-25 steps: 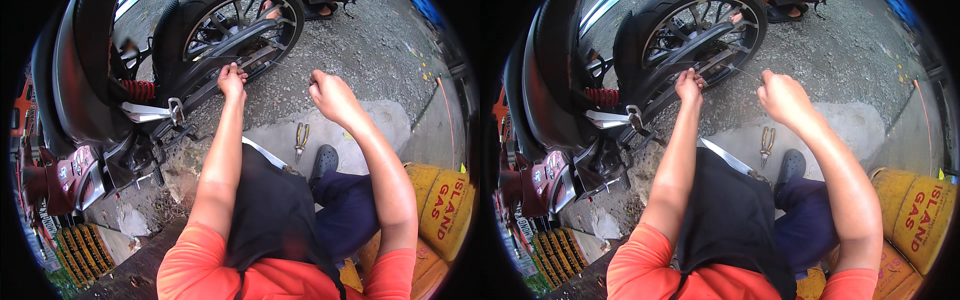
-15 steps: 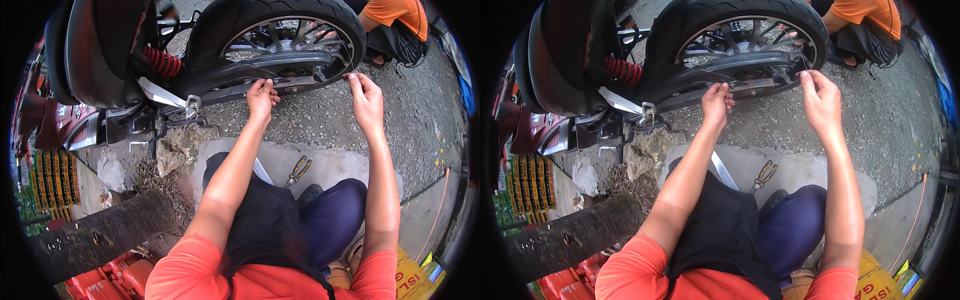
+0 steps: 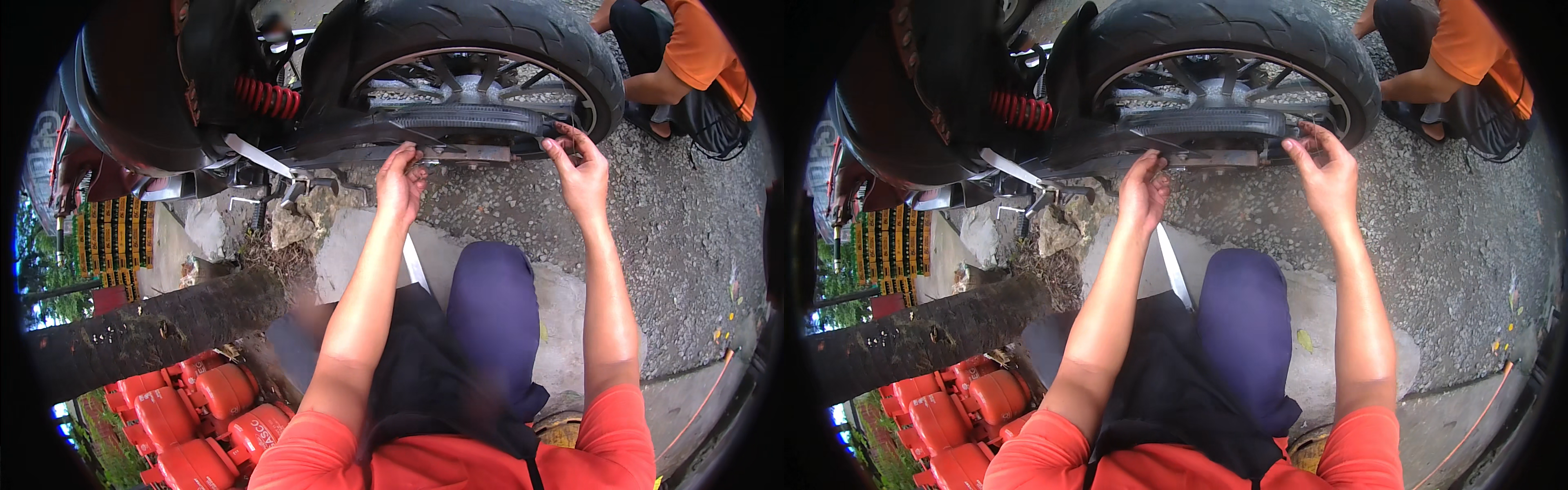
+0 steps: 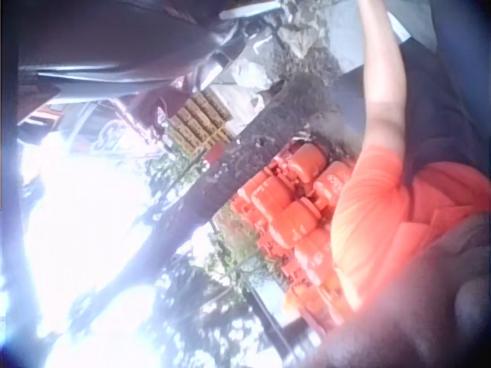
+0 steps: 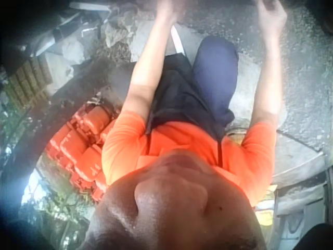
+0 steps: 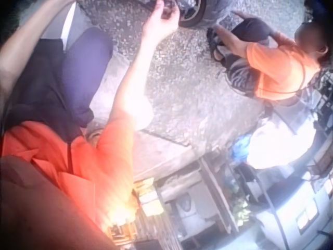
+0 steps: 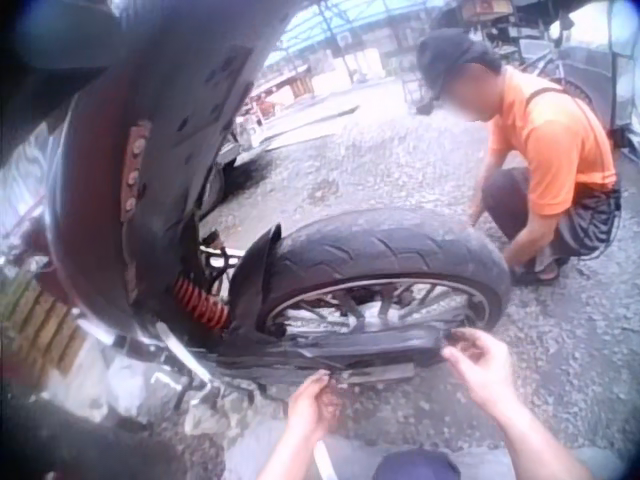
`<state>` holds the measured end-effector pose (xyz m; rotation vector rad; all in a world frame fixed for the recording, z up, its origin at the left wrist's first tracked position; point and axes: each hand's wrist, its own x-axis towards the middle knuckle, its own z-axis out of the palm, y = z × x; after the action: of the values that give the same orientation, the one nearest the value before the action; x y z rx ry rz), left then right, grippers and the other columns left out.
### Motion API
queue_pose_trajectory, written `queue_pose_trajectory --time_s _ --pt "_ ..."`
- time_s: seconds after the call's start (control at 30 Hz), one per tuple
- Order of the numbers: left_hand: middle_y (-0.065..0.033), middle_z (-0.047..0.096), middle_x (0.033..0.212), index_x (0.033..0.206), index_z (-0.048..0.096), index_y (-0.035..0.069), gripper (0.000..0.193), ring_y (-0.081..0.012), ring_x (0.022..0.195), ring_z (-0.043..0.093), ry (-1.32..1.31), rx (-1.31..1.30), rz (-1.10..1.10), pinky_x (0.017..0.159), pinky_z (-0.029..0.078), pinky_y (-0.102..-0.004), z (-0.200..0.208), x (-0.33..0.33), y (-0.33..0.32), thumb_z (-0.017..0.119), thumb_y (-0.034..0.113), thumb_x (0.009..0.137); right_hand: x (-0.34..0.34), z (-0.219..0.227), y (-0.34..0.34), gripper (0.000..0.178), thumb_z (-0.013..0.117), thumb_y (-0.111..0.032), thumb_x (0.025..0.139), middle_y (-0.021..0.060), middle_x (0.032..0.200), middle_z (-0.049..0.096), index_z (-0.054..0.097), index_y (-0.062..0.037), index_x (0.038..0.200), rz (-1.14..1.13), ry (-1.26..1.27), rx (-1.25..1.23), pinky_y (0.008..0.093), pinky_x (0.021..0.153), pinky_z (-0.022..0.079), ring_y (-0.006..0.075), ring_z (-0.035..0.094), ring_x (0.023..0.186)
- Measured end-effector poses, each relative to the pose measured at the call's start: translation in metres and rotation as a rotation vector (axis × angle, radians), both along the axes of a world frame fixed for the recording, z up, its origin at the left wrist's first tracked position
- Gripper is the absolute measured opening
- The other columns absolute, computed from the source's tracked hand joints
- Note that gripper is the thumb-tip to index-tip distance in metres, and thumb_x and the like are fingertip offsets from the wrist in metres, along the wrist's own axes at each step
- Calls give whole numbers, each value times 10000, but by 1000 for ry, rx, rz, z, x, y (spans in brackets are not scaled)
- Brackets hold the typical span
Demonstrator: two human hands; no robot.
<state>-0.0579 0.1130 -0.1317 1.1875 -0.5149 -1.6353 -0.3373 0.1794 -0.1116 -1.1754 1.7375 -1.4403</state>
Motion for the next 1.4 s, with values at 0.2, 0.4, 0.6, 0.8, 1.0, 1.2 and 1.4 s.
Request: queue_pose_trajectory --time_s 0.2,0.4,0.6,0.8,1.0,1.2,1.4 --pt "-103 589 1035 1180 461 14 657 -135 651 564 49 102 274 489 411 -210 31 22 -19 654 560 870 2 -5 -7 409 764 -128 846 68 951 681 631 41 1194 55 -103 -66 248 808 496 96 612 889" --pt "-114 556 1125 1276 402 -26 834 -117 657 505 229 153 241 518 397 -207 19 37 -33 663 626 827 17 -12 -8 363 744 -129 863 83 946 697 644 43 1167 -14 -127 -71 249 798 500 95 620 870" --pt "-115 530 1131 1255 416 -35 821 -121 626 449 363 135 204 528 373 -223 17 39 -25 663 620 826 22 -16 -17 332 728 -149 879 89 922 713 655 40 1141 -85 -58 -96 239 751 492 94 626 827" --pt "-81 492 1120 1125 486 -18 662 -133 647 459 496 96 107 543 381 -236 8 52 -22 646 567 859 33 1 -1 293 640 -233 947 107 930 716 671 -11 1135 -112 271 -31 296 759 505 177 677 846" --pt "-67 524 1065 1062 511 20 421 -160 752 491 562 57 182 632 412 -264 -1 36 -20 591 394 885 53 63 12 276 579 -170 953 178 968 692 635 -75 1206 283 683 48 397 763 517 349 669 914" --pt "-58 565 906 948 527 58 310 -144 660 464 763 25 192 554 381 -254 -19 34 -24 583 349 861 83 116 -23 340 547 -101 952 202 958 682 582 -113 1291 480 775 24 433 766 504 367 662 914" --pt "-43 572 902 969 575 65 260 -123 642 437 800 4 229 558 365 -249 -17 29 -18 558 296 848 112 127 -47 363 560 -64 908 190 1019 673 607 -107 1266 590 1015 145 440 775 507 363 653 928"
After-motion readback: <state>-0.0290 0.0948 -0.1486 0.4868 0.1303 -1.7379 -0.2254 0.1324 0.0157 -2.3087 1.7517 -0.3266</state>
